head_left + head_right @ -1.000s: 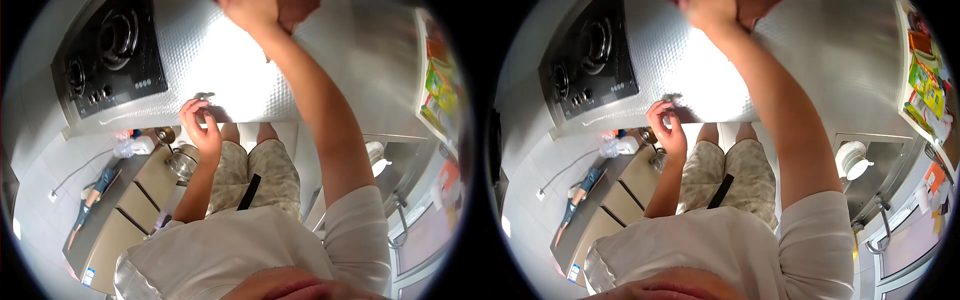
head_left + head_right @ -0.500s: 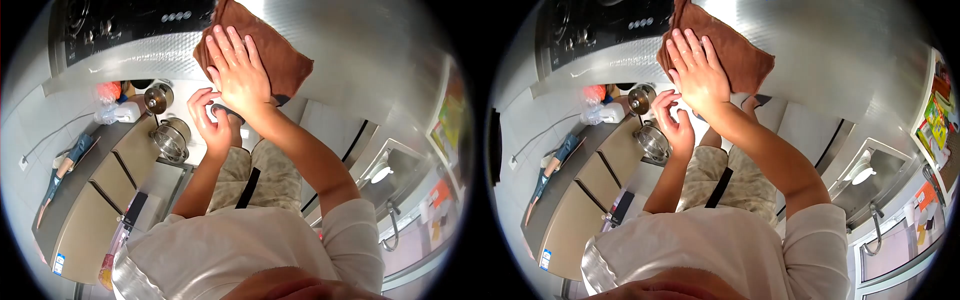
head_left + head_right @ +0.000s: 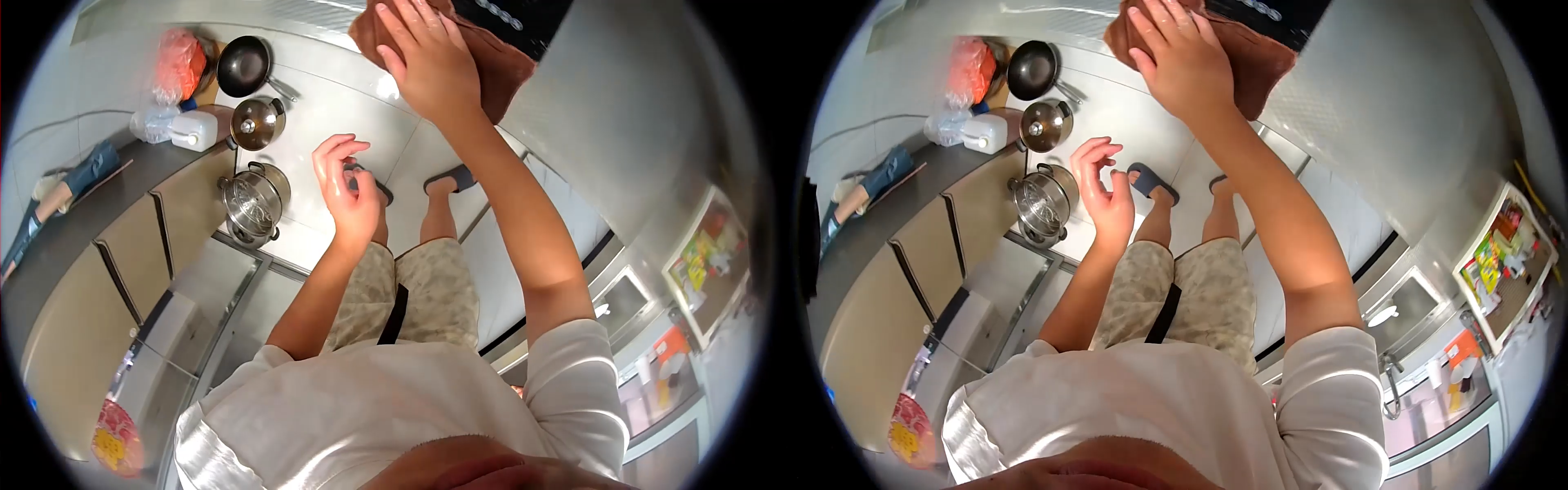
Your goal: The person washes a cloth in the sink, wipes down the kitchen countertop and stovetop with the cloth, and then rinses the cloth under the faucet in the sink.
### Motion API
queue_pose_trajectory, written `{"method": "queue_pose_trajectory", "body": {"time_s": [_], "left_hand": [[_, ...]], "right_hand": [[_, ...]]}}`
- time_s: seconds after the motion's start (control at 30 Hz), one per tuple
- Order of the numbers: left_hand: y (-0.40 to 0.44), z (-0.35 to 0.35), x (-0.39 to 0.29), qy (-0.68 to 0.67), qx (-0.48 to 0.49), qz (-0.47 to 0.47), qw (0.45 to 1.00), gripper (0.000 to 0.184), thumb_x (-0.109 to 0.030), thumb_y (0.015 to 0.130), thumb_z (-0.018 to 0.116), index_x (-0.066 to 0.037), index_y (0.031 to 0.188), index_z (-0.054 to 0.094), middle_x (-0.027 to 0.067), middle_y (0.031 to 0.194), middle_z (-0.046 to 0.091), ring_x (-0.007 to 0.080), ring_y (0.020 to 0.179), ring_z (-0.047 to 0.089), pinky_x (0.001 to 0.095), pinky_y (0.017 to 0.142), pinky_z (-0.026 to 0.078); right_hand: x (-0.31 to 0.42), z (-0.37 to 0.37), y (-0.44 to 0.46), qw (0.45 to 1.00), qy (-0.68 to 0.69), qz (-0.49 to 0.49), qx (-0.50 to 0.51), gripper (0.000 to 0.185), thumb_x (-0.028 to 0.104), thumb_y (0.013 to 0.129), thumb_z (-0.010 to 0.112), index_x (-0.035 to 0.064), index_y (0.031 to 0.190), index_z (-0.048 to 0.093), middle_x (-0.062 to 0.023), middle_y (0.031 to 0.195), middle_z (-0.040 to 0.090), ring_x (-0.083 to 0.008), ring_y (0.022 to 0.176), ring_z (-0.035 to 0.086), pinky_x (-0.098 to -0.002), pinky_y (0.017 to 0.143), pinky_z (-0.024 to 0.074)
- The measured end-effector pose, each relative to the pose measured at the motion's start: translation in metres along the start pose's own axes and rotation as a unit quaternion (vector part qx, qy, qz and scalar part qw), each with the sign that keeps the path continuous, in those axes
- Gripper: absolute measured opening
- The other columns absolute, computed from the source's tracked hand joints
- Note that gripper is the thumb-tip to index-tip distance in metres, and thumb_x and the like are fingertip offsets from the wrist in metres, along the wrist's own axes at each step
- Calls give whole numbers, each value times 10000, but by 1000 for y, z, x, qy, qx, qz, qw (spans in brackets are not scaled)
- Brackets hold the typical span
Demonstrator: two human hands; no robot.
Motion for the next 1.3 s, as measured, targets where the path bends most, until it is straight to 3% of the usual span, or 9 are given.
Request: {"method": "queue_pose_trajectory", "body": {"time_s": [0.17,0.47,0.67,0.73,0.77,1.1,1.3], "left_hand": [[64,-19,16,-54,-52,16,997,468,164,796,513,-44,1201,622,131,1303,540,232,1100,555,324,879,509],[159,-49,34,-145,-133,3,981,428,135,830,523,-63,1198,619,99,1287,534,206,1075,560,313,864,522],[172,-67,54,-153,-138,-36,978,411,123,843,526,-74,1189,628,99,1286,541,210,1058,563,317,857,519],[173,-72,65,-144,-140,-40,979,412,130,827,528,-64,1177,626,108,1268,533,223,1061,558,321,833,526],[173,-74,70,-133,-136,-41,981,413,136,811,531,-53,1166,624,117,1251,525,237,1063,554,325,809,533],[193,-118,102,-198,-169,-85,962,388,134,842,528,-58,1157,647,119,1258,551,241,1051,577,326,813,524],[203,-160,122,-155,-190,-69,967,392,147,835,532,-53,1151,650,130,1262,550,262,1096,587,326,784,533]], "right_hand": [[33,37,56,999,6,-49,18,612,278,983,652,43,1528,502,-189,1597,464,-364,1491,415,-482,1203,351],[79,97,133,995,-35,-44,85,652,343,1011,614,88,1584,436,-181,1659,389,-350,1516,391,-489,1165,388],[96,122,162,993,-38,-10,107,631,370,1043,552,60,1579,434,-184,1669,372,-355,1531,366,-499,1229,329],[101,132,164,992,-104,-36,60,571,376,1070,520,143,1587,451,-73,1679,393,-272,1536,387,-476,1191,377],[100,137,166,990,-119,-39,72,591,401,1083,482,145,1611,412,-77,1693,369,-281,1562,346,-475,1185,387],[137,185,220,988,-132,-62,53,590,408,1097,427,113,1608,413,-100,1689,374,-314,1561,341,-489,1189,387],[161,220,263,991,-126,-47,26,598,394,1094,418,68,1596,420,-111,1674,403,-319,1558,348,-482,1192,386]]}}
Point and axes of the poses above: each hand's wrist, its own y-axis towards the middle knuckle, its own z-axis out of the palm, x = y × z, the point moved 4 cm from there along y, towards the middle knuckle
